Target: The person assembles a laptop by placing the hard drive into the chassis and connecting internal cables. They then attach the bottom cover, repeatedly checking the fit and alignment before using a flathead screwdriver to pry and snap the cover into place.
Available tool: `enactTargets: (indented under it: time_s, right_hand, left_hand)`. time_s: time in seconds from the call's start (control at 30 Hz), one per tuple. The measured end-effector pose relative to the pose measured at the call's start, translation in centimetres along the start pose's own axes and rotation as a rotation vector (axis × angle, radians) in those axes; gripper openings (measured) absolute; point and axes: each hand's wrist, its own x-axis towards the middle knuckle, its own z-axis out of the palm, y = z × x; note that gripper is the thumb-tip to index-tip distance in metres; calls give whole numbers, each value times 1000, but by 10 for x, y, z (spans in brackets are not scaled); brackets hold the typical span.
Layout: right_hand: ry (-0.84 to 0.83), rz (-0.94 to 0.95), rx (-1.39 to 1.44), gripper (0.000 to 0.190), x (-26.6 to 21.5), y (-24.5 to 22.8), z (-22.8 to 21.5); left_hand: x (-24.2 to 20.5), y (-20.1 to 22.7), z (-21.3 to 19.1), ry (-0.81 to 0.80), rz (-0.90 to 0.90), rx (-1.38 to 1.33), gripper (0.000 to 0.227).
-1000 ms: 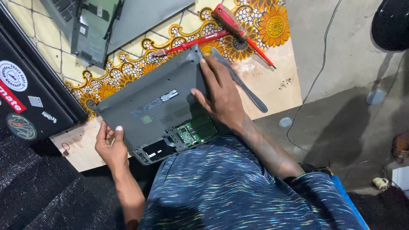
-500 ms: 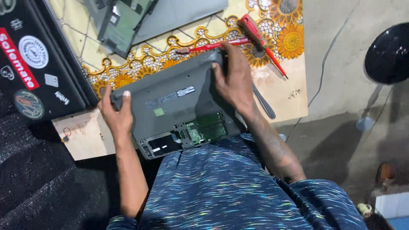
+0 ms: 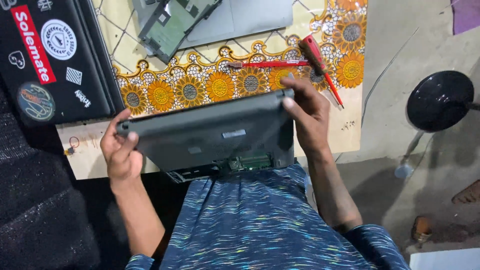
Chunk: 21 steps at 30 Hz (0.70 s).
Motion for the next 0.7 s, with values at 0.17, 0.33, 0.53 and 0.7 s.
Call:
enactTargets:
  time_s: [0.17, 0.33, 0.53, 0.7]
  right_hand:
    - [-44, -33, 178, 39, -25, -15, -3]
    - [16, -8, 187, 40, -47, -28, 9]
    - [115, -97, 91, 39, -55, -29, 16]
    - [158, -137, 70, 39, -56, -25, 17]
  left_hand:
    - [-28, 6, -8, -82, 63, -128, 65]
    - [-38, -6, -19, -58, 97, -164, 70]
    - [-44, -1, -11, -59, 157, -137, 67]
    - [-45, 9, -3, -34, 180, -106, 68]
